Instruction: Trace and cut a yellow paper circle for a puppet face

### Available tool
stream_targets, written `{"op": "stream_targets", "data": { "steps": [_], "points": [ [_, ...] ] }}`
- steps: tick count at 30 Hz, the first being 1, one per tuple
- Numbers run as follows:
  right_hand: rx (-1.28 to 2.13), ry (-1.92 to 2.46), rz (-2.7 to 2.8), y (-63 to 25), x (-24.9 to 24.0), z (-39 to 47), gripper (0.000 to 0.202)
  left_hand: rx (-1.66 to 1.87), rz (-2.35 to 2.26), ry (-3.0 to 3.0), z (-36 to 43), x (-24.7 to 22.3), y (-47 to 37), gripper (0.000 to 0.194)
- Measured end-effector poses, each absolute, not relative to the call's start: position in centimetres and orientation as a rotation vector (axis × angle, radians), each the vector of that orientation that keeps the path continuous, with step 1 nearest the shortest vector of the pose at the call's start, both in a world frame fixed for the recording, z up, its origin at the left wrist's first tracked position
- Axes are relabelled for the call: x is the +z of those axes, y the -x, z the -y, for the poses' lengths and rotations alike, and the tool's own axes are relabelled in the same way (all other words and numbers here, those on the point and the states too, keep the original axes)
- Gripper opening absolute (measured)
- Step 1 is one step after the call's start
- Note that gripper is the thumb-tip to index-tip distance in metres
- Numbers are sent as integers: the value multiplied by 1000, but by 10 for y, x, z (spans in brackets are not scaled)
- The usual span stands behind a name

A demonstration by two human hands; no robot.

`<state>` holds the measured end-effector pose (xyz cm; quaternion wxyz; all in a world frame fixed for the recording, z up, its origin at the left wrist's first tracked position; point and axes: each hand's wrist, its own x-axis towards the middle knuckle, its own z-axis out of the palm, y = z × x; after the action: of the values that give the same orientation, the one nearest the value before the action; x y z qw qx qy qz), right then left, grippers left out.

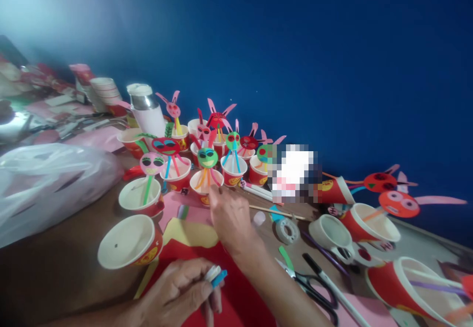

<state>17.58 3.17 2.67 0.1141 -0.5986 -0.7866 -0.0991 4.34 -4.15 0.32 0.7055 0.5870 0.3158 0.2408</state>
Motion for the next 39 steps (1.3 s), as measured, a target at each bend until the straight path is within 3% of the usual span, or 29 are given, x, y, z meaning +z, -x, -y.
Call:
{"op": "stream_targets", "data": {
  "steps": [4,9,13,28,39],
  "points": [
    [-356,1720,2280,-188,28,-4,11,492,-705,-1316,41,8,-43,44],
    [-393,1530,2188,-211,25,33,16,434,-694,-1368,40,15,-41,28],
    [-420,1471,2144,-218,26,41,16,378,-705,-1421,39,19,-40,27],
    [-230,1746,2323,-186,26,-9,12,408,-697,-1458,42,4,-43,42],
    [-186,1694,2356,-179,22,-31,16,400,-715,-1427,40,-5,-44,37]
  ]
}}
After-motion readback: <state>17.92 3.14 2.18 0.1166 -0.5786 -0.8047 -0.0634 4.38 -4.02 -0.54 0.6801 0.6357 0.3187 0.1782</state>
